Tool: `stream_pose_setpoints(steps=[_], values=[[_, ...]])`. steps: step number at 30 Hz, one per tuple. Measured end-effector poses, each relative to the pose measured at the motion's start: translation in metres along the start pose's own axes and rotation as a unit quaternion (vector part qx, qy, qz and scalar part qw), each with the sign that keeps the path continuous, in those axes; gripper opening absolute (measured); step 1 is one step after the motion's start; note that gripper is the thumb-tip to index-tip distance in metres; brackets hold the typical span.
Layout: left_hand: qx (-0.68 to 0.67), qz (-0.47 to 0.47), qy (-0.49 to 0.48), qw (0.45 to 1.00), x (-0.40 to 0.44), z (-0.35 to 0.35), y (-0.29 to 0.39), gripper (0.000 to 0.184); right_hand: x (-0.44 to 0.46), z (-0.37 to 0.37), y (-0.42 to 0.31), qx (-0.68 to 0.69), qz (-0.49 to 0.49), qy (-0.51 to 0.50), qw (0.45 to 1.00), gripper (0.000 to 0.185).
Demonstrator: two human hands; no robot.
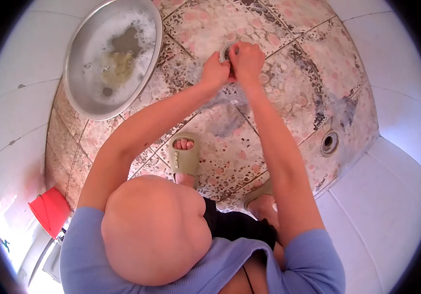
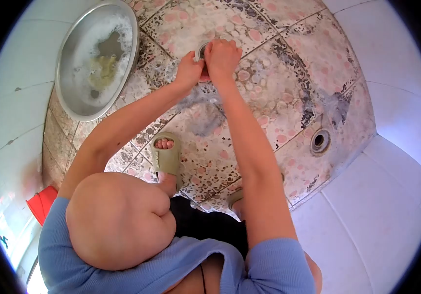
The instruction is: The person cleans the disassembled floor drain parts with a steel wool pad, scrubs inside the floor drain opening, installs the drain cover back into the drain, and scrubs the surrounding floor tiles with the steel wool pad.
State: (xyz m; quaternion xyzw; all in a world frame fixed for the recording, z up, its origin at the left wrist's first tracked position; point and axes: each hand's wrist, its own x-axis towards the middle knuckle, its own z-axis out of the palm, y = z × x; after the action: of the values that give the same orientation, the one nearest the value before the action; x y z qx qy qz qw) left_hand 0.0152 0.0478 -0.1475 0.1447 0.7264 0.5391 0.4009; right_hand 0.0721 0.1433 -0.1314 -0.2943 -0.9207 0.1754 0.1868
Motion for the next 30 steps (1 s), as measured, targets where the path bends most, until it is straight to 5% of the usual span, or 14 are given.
stream_pose_setpoints(steps=[2, 5, 8, 11, 14, 19, 23, 26, 30], values=[[-0.036, -0.014, -0.009, 0.999, -0.003, -0.003, -0.005, 0.035, -0.001, -0.009, 0.007, 0.094, -0.059, -0.083, 0.990, 0.008], [-0.113, -0.056, -0.010, 0.992, -0.031, 0.003, 0.029, 0.029, -0.003, -0.018, 0.006, 0.034, -0.116, -0.033, 0.992, 0.007], [-0.065, -0.033, 0.030, 0.997, -0.021, 0.010, 0.003, 0.029, -0.003, 0.006, 0.002, -0.051, -0.004, 0.045, 0.998, 0.004], [-0.032, -0.065, 0.000, 0.997, -0.030, 0.005, -0.025, 0.034, -0.009, -0.017, 0.006, 0.002, -0.121, -0.083, 0.989, 0.006], [-0.079, -0.155, -0.132, 0.976, -0.053, -0.014, 0.019, 0.038, -0.021, -0.027, 0.027, 0.093, -0.284, -0.098, 0.949, 0.009], [-0.111, -0.152, -0.248, 0.950, -0.045, -0.022, 0.012, 0.040, -0.037, -0.015, 0.028, -0.002, -0.254, -0.108, 0.961, 0.005], [-0.166, -0.146, -0.170, 0.960, -0.046, -0.011, 0.005, 0.039, -0.040, -0.016, 0.006, -0.045, -0.150, 0.035, 0.987, 0.004], [-0.156, -0.111, -0.146, 0.971, -0.046, -0.006, 0.007, 0.037, -0.043, -0.016, -0.011, -0.010, 0.006, 0.013, 1.000, 0.003], [-0.107, -0.126, -0.191, 0.968, -0.054, -0.019, 0.031, 0.036, -0.041, -0.022, 0.009, 0.103, -0.135, -0.065, 0.983, 0.005]])
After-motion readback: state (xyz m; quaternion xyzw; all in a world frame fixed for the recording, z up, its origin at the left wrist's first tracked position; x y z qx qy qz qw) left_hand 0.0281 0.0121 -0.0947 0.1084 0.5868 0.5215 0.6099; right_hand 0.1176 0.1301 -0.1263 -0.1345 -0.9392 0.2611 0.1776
